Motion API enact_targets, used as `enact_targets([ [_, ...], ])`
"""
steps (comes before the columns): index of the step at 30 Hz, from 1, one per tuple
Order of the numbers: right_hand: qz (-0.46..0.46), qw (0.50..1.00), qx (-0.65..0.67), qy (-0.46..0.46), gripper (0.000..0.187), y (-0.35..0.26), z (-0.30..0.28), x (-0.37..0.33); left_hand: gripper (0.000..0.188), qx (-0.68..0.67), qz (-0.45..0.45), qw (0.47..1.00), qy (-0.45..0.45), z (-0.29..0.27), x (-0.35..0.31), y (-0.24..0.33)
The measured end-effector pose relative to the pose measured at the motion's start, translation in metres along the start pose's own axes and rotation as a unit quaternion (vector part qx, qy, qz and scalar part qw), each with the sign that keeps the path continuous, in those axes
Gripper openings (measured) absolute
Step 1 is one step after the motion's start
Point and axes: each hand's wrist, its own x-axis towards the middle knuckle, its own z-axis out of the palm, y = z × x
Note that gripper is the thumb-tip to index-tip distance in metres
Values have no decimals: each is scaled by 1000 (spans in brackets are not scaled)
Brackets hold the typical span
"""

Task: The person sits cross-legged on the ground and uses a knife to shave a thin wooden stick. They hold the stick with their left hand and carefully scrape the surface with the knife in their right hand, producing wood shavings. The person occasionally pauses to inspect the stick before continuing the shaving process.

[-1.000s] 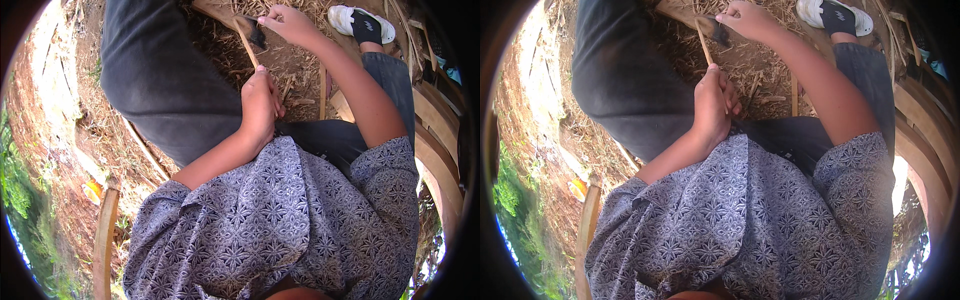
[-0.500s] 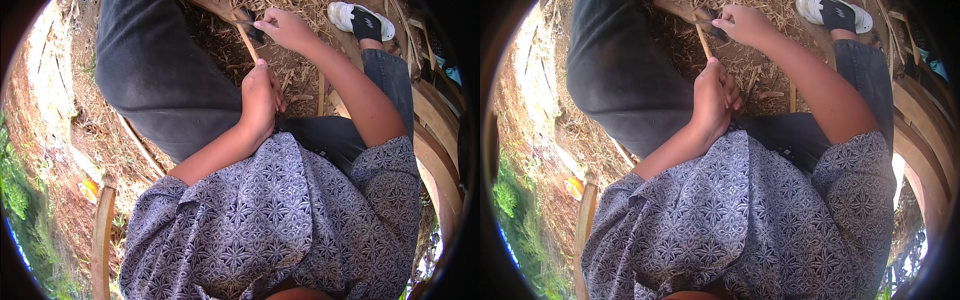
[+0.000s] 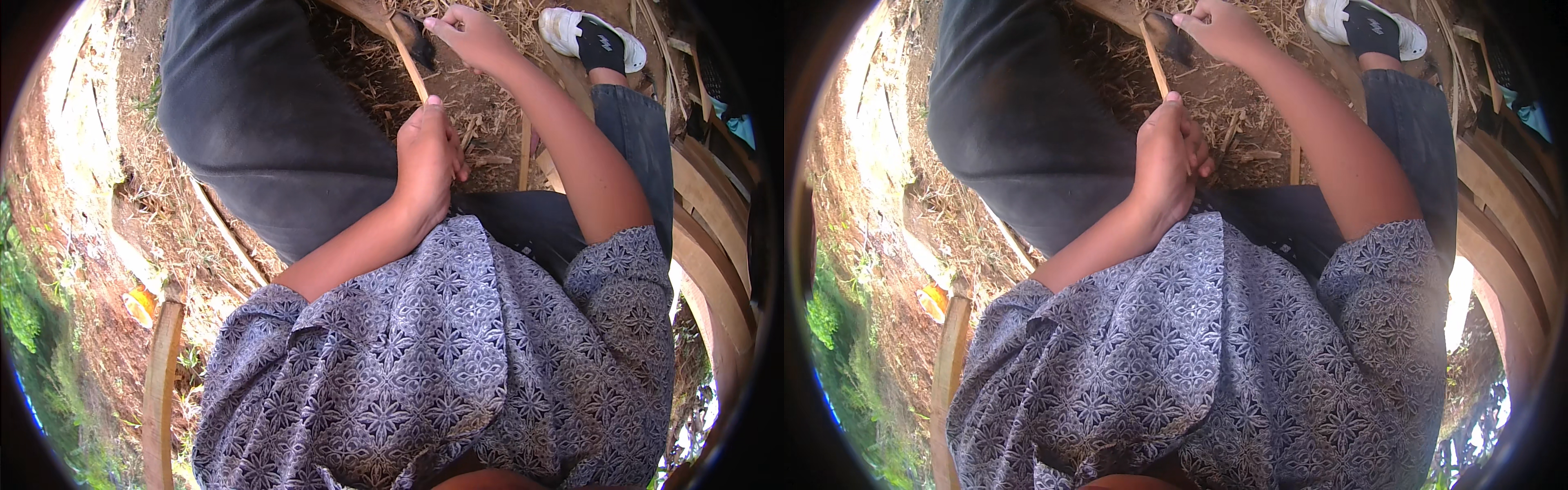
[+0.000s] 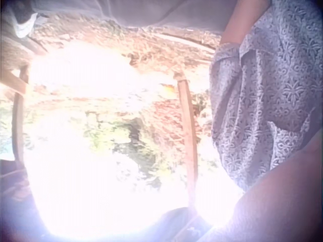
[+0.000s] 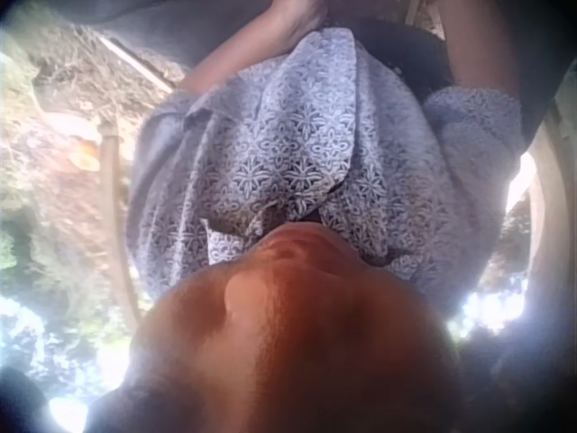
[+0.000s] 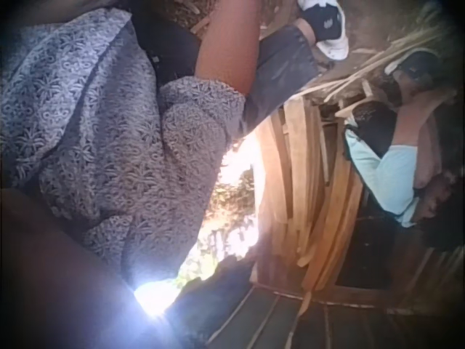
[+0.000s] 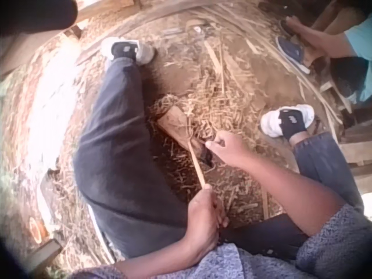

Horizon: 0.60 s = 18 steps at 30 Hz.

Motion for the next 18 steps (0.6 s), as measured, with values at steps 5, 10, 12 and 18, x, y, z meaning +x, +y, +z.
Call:
enact_targets([
  [5,41,986,-99,-130,42,-6,-13,-20,35,-7,9,1000,-2,-2,1,-2],
  [10,-67,988,-121,-69,41,10,0,-17,35,-3,8,1000,-7,-1,2,-3],
  [12,-73,988,-128,-56,40,4,1,-16,35,-6,4,1000,-2,0,3,-2],
  [18,-62,985,-155,-30,42,1,12,-1,35,-6,0,1000,-1,1,4,-2],
])
